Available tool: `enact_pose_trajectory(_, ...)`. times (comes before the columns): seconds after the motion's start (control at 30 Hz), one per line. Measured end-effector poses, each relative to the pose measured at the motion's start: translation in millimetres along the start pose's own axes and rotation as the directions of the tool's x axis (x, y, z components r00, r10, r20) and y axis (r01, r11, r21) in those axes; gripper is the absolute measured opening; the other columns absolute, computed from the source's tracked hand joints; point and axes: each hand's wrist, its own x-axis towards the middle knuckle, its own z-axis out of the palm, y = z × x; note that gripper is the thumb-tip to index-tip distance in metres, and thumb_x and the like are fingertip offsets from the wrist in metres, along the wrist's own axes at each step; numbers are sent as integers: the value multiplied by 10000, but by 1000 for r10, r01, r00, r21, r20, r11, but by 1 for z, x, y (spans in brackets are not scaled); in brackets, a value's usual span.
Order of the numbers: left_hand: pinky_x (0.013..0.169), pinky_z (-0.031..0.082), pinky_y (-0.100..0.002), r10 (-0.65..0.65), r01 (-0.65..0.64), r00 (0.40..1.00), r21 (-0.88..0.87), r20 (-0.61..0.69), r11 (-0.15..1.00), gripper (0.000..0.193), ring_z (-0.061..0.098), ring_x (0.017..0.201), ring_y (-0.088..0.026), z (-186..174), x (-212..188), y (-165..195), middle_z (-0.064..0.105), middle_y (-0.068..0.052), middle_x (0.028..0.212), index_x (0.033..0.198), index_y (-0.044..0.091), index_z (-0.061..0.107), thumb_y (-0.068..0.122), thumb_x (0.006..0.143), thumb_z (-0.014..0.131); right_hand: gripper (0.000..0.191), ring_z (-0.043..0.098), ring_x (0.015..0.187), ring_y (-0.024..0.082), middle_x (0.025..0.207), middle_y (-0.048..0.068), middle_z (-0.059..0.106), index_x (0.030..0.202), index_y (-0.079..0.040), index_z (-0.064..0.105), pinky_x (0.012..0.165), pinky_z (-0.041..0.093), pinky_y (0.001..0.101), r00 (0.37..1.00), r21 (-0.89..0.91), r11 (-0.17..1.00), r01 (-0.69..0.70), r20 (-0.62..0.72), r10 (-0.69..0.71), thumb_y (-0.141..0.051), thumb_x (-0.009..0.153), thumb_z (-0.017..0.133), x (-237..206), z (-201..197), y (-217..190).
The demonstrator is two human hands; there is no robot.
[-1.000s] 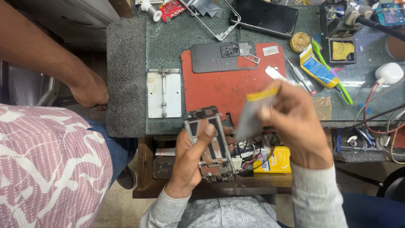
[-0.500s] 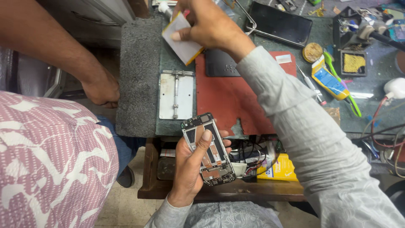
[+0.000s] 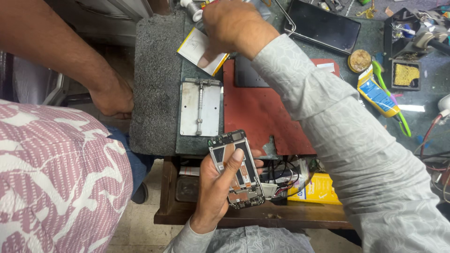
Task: The person removes the back cover of a smartphone, disconnects the battery connector, and lifts out the battery. The person then places the battery on the workbench and sets the phone aside.
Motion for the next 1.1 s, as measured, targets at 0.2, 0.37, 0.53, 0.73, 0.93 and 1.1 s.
enact_pose_trajectory(0.2,774,678,-390,-60,60,998,18,-2,998,355,770,891,-228,-3,10,3,758,-196,1043,1158,-49,678,264,998,628,713,712,1009,359,1048,147,745,1146,-69,706,823,566,471,998,-22,998,-61,29,61,-490,625,949,11,12,-13)
enact_pose_trajectory(0.37,783,672,-380,-68,66,997,88,20,994,364,774,905,-222,-4,11,4,759,-187,1049,1161,-54,681,266,995,630,692,705,973,354,1030,142,730,1086,-67,713,788,556,468,998,30,997,-65,-26,66,-475,588,966,7,14,-10)
enact_pose_trajectory(0.53,774,666,-391,-60,65,996,78,-70,995,344,767,883,-227,6,-3,-4,758,-202,1020,1148,-47,675,254,984,640,502,792,920,272,914,104,812,957,-26,799,827,589,431,971,187,977,-104,234,59,-459,719,886,-13,6,5)
enact_pose_trajectory(0.73,780,679,-400,-95,102,992,91,-78,991,362,769,885,-229,13,-12,-9,759,-202,1019,1129,-70,682,258,984,630,602,726,879,333,933,96,750,1011,-82,735,702,541,500,997,120,993,-1,-74,10,-562,683,890,18,2,-3)
enact_pose_trajectory(0.93,752,675,-393,-140,143,989,82,-44,986,354,767,859,-235,13,-7,2,767,-196,1015,1125,-58,677,259,974,636,445,721,923,314,967,96,745,977,-154,775,688,558,463,994,-85,994,-72,-84,65,-411,641,911,33,16,-19)
enact_pose_trajectory(1.1,770,666,-376,-65,66,998,91,-10,994,359,768,880,-218,21,-17,2,764,-180,1002,1105,-61,692,276,1012,610,451,764,759,244,835,69,775,887,-86,783,644,590,409,996,248,967,-50,78,31,-524,787,822,-1,7,5)
